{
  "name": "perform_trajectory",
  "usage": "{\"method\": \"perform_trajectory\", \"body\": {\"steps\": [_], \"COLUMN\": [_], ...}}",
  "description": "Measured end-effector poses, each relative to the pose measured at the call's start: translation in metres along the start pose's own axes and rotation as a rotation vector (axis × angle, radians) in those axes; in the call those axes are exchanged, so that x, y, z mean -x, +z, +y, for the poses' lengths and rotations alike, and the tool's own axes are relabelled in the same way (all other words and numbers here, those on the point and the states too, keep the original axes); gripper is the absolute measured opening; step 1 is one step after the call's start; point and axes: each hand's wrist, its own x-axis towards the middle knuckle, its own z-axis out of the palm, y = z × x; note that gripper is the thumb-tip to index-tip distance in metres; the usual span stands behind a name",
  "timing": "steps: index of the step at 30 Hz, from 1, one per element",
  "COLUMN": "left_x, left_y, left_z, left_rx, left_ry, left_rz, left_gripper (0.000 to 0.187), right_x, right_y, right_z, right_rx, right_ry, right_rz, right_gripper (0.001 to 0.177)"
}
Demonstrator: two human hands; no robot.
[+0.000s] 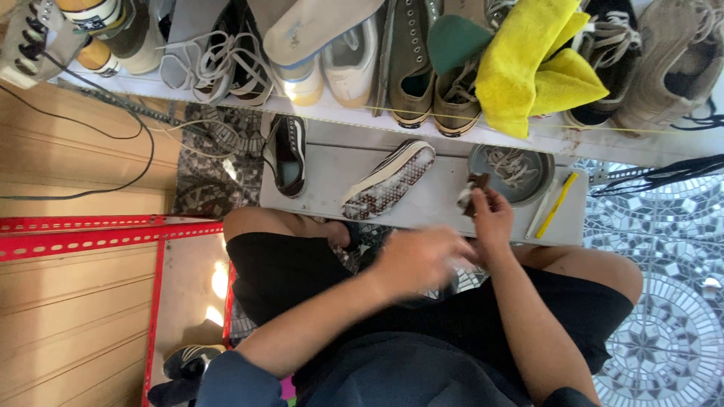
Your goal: Scrubbing the white rubber midsoles of a sneaker using a small brush and cleaning solution at a shoe repair station.
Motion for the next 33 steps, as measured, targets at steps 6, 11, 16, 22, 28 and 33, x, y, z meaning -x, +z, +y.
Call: {"method": "perform_trajectory", "body": {"steps": [6,11,16,22,28,33], "left_x": [0.036,-0.008,-0.055,-0.073,-0.079,-0.087], "left_y": [-0.011,-0.012,-0.018,-0.011,-0.013,-0.053], "left_z": [-0.139,-0.150,-0.241,-0.379,-0.371,-0.242], "left_rx": [-0.497,-0.564,-0.426,0.009,0.030,0.095], "left_ry": [-0.410,-0.732,-0.927,-1.082,-0.984,-0.846], "left_rz": [0.122,-0.014,0.032,-0.077,-0.098,-0.127], "left_gripper": [0.039,0.088,0.071,0.101,0.075,0.064], "right_x": [-0.012,-0.026,-0.029,-0.051,-0.047,-0.045], "right_y": [-0.024,-0.052,-0.062,-0.055,-0.057,-0.055], "right_z": [-0.026,-0.028,-0.035,-0.013,-0.027,-0.040], "right_rx": [-0.138,-0.097,-0.092,-0.125,-0.126,-0.114], "right_ry": [0.062,0.000,0.010,0.017,0.043,0.025], "right_rz": [0.131,0.187,0.225,0.316,0.300,0.260], "right_gripper": [0.030,0.038,0.041,0.038,0.039,0.035]}}
